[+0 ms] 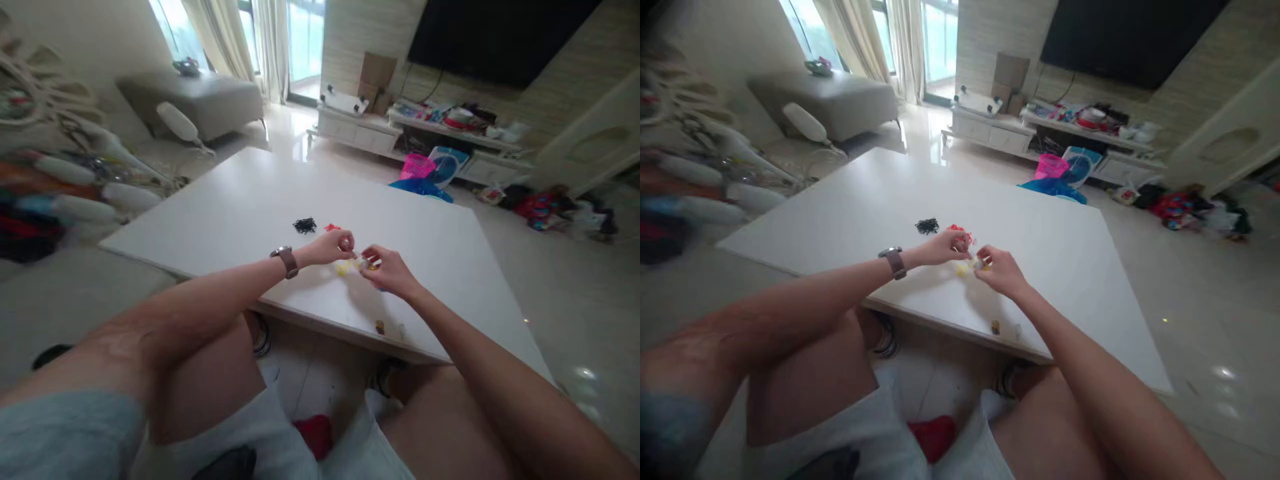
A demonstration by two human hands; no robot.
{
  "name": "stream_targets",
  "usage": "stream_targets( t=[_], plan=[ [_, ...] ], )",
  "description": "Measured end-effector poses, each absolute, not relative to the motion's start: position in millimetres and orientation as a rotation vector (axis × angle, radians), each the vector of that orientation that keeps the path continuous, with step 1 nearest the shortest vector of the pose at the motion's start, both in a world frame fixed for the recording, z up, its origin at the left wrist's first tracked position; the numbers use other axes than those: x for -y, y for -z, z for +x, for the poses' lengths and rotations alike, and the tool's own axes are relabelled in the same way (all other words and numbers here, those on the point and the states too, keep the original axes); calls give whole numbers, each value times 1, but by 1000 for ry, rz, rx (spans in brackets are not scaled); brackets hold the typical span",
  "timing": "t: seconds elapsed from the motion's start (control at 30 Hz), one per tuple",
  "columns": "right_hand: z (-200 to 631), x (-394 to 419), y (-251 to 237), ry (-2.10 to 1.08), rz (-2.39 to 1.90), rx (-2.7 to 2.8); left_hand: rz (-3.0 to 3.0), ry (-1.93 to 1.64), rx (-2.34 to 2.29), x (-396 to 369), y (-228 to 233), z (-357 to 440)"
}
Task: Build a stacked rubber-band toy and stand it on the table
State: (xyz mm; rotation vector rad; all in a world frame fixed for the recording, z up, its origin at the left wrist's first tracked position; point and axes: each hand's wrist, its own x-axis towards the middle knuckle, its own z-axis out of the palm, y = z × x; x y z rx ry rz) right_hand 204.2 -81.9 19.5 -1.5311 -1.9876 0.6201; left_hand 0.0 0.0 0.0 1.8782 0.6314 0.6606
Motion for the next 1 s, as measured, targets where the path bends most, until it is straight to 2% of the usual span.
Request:
stream_targets(
  t=[0.23,0.43,0.6,0.83,1.0],
  plan=[
    [202,80,-23,-744,-1462,1721,1818,-857,-711,-5,-11,-1],
    [196,77,-24,-865,-1237,1544,1850,-654,-527,-2,-12,-4],
    [200,68,-6,-779,-1293,1757,2016,-725,-650,-5,-14,-10],
    [190,58,41,-471,-1753,2159,2200,-834,-1034,-25,-19,-36],
    [176,54,51,-486,-1665,2150,2237,-807,-1089,-25,-20,-40]
  ],
)
